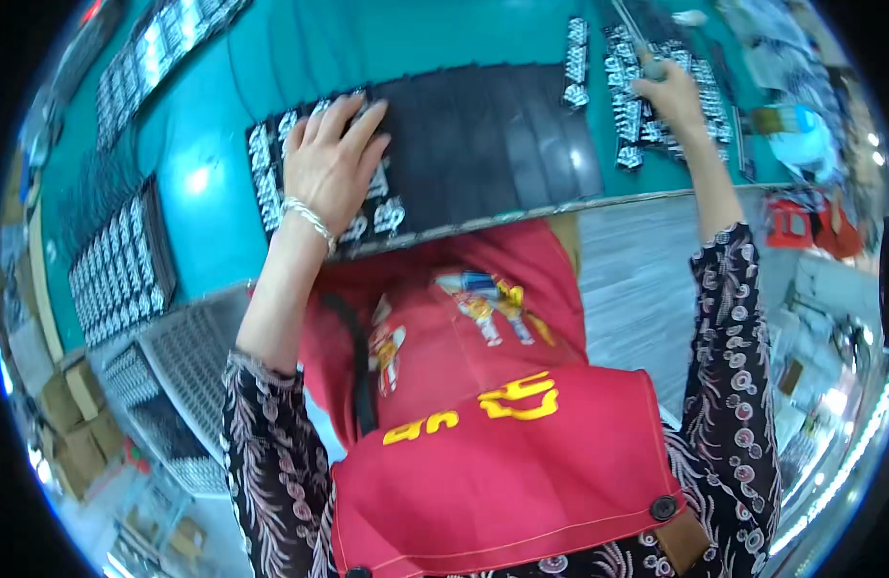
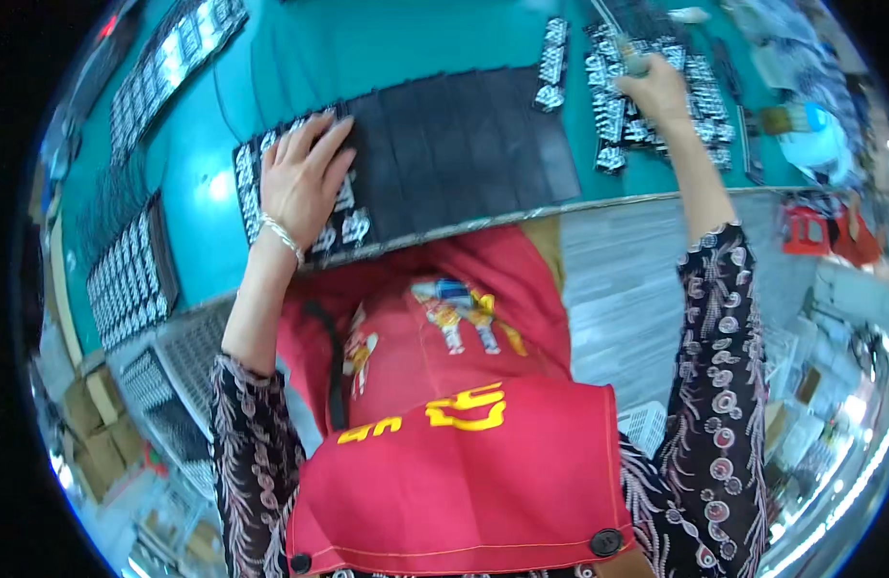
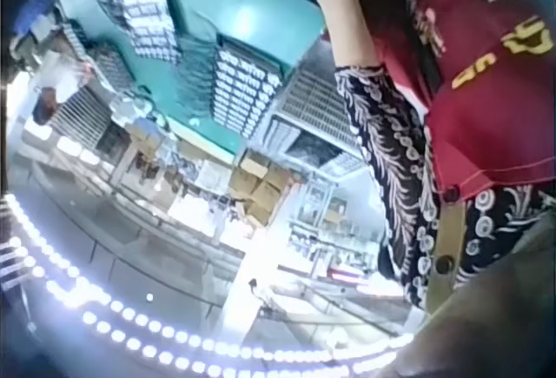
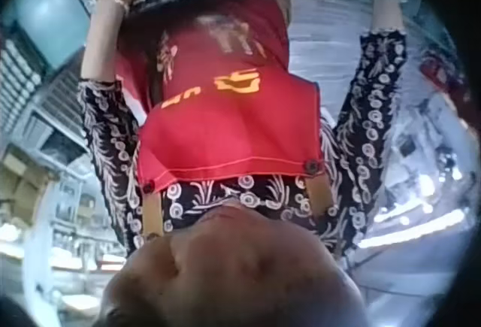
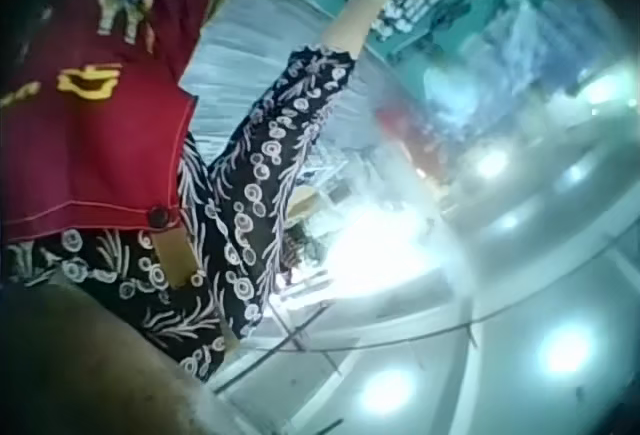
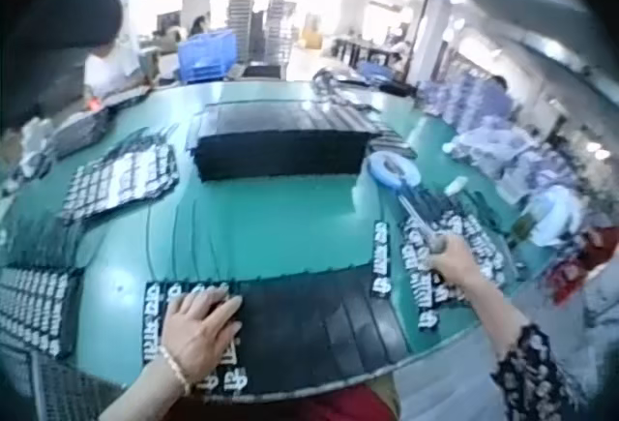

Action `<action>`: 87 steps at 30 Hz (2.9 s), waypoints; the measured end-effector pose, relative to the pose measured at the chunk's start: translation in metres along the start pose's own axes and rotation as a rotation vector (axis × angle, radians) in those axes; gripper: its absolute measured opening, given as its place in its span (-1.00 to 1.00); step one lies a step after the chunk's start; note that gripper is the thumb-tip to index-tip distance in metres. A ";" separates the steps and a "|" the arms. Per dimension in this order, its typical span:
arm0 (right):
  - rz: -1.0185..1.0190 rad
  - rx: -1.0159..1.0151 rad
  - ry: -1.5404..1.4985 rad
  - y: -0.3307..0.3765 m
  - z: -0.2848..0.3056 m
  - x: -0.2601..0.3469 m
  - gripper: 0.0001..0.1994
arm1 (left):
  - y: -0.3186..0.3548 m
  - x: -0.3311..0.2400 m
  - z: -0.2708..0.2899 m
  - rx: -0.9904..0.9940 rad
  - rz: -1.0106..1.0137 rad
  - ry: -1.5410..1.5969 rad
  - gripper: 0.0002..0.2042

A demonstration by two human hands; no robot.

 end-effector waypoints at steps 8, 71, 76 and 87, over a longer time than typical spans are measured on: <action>-0.327 0.048 -0.558 0.039 -0.028 -0.013 -0.65 | 0.038 0.000 -0.025 0.065 0.016 0.027 -0.62; 0.562 0.345 -0.196 0.084 -0.054 0.292 -0.61 | -0.010 0.001 -0.003 0.056 0.064 0.024 -0.54; 0.608 0.339 -0.122 0.078 -0.049 0.303 -0.62 | -0.012 0.003 -0.005 0.060 0.053 -0.005 -0.50; 0.669 0.474 0.136 0.039 -0.053 0.359 -0.74 | -0.018 0.032 -0.008 0.041 0.064 0.087 -0.44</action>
Point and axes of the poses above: each hand's wrist, its own y-axis away from the middle knuckle, its own z-axis out of the back of the hand, x = y × z, the point moved 9 cm from there along -y, towards the middle knuckle, and after that the axes turned 2 degrees about z, right-handed, at the moved point
